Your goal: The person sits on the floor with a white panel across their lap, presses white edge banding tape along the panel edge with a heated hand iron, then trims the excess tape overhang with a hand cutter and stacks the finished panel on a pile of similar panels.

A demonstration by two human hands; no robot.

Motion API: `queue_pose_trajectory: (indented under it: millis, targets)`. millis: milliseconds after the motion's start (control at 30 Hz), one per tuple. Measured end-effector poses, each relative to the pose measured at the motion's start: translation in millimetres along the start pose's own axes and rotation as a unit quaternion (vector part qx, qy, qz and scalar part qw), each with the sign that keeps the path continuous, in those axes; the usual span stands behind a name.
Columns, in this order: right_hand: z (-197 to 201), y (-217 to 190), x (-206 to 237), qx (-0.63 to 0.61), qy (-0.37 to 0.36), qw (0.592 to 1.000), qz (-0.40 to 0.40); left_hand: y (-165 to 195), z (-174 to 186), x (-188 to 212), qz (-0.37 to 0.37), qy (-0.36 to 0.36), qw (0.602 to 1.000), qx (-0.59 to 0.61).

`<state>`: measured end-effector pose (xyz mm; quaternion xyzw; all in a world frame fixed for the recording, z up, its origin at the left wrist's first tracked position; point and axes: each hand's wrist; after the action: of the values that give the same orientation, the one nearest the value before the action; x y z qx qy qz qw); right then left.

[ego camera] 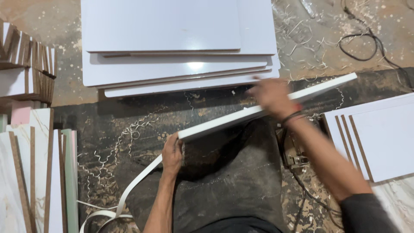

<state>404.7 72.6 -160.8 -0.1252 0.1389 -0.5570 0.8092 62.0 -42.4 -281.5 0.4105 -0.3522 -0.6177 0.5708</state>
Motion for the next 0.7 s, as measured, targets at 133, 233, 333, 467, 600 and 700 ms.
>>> queue_pose_trajectory:
  millis: [133,233,333,467,600,700]
  targets:
    - [-79,-141,-21,0.070,-0.104,0.989,0.084,-14,0,1,0.014,-0.022,1.000,-0.002]
    - [-104,-192,-40,0.065,-0.120,0.979,0.151,-24,-1,-2,0.117,-0.044,0.990,-0.070]
    - [-104,-208,-44,0.108,-0.125,0.971,0.173,-26,1,-5,0.031,-0.058,0.998,-0.007]
    - [-89,-188,-37,0.082,-0.179,0.953,0.229,-13,9,-6,-0.055,-0.045,0.995,-0.073]
    - [-61,-121,-8,0.177,-0.192,0.957,0.127,4,17,4,-0.096,-0.022,0.989,-0.111]
    - [-52,-88,6,0.128,-0.139,0.979,0.082,15,18,2,-0.087,-0.017,0.987,-0.135]
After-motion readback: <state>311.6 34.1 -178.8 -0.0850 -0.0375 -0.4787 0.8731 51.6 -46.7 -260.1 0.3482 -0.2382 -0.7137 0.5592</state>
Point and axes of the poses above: each hand's wrist, its own x-axis away from the middle knuckle, its own z-axis out of the back of the hand, y = z × x, and after that the axes turned 6 degrees about -y, right-handed
